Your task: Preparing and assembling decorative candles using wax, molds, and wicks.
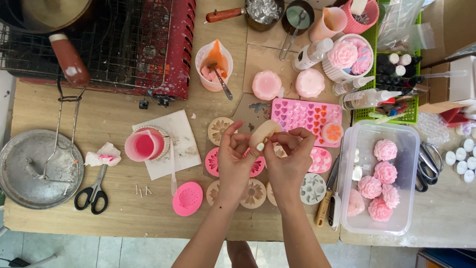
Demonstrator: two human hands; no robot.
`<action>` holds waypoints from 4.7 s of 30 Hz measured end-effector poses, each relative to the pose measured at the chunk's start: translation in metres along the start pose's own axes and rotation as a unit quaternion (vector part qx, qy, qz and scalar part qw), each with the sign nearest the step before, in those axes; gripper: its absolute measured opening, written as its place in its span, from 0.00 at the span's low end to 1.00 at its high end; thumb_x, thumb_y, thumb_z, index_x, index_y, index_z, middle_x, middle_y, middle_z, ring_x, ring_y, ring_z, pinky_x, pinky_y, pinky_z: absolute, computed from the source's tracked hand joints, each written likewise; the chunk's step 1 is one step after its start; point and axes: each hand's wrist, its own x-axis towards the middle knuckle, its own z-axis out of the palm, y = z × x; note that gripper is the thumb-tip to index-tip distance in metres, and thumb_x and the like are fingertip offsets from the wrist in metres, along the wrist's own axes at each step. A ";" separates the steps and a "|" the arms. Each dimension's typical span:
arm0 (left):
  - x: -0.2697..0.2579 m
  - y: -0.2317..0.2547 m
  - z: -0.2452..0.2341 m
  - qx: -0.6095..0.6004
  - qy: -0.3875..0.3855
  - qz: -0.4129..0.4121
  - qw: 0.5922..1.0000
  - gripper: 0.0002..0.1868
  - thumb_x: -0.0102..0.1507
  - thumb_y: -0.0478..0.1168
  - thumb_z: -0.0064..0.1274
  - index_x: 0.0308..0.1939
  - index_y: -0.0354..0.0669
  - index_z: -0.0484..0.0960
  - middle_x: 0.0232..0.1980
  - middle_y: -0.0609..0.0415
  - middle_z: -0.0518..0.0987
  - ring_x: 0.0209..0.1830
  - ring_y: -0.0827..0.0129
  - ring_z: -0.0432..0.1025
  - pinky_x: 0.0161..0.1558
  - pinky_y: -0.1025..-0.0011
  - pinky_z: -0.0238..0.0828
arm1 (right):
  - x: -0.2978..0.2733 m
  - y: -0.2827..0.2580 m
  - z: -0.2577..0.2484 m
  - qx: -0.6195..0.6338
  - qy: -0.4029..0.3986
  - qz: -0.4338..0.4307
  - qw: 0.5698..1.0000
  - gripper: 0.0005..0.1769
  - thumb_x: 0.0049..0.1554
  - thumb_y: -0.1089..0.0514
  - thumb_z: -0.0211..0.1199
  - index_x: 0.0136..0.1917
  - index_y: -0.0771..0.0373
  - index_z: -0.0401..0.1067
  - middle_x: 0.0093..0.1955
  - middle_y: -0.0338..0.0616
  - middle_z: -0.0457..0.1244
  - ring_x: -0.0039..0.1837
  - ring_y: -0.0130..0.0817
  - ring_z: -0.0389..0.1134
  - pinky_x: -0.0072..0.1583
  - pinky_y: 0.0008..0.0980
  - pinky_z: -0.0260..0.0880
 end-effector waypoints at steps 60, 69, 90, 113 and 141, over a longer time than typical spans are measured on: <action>0.030 0.003 -0.062 0.520 0.018 0.264 0.812 0.07 0.59 0.34 0.63 0.40 0.37 0.82 0.52 0.48 0.74 0.55 0.55 0.69 0.54 0.58 0.69 | -0.019 0.106 -0.041 -0.222 -0.136 -0.037 0.965 0.07 0.53 0.63 0.67 0.46 0.63 0.76 0.49 0.52 0.64 0.47 0.50 0.69 0.49 0.45 0.70; -0.021 -0.006 -0.111 0.587 0.097 0.202 0.778 0.13 0.63 0.33 0.58 0.52 0.34 0.82 0.51 0.44 0.75 0.51 0.51 0.68 0.51 0.57 0.68 | -0.023 0.099 -0.038 -0.251 -0.150 -0.076 0.953 0.07 0.53 0.66 0.65 0.47 0.64 0.76 0.50 0.53 0.62 0.47 0.51 0.68 0.48 0.45 0.70; -0.040 -0.019 -0.113 -0.020 0.132 -0.033 0.991 0.37 0.61 0.23 0.54 0.73 0.41 0.58 0.52 0.44 0.80 0.53 0.66 0.77 0.54 0.68 0.78 | -0.083 0.025 0.038 0.116 -0.189 0.038 0.974 0.13 0.59 0.72 0.61 0.58 0.69 0.69 0.52 0.46 0.67 0.52 0.30 0.72 0.52 0.28 0.78; -0.048 -0.025 -0.092 -0.006 0.155 0.000 0.988 0.42 0.62 0.20 0.51 0.76 0.45 0.52 0.49 0.47 0.79 0.49 0.68 0.76 0.50 0.72 0.77 | -0.090 0.025 0.057 -0.074 -0.126 -0.074 0.987 0.21 0.55 0.67 0.69 0.56 0.69 0.61 0.49 0.50 0.70 0.47 0.37 0.76 0.47 0.30 0.79; -0.083 0.025 -0.234 0.574 0.357 0.125 0.726 0.08 0.64 0.33 0.55 0.46 0.35 0.77 0.46 0.43 0.73 0.48 0.49 0.69 0.48 0.55 0.67 | -0.133 -0.007 0.053 -0.120 -0.109 -0.093 0.982 0.12 0.54 0.68 0.66 0.52 0.67 0.72 0.47 0.48 0.66 0.44 0.35 0.70 0.42 0.32 0.72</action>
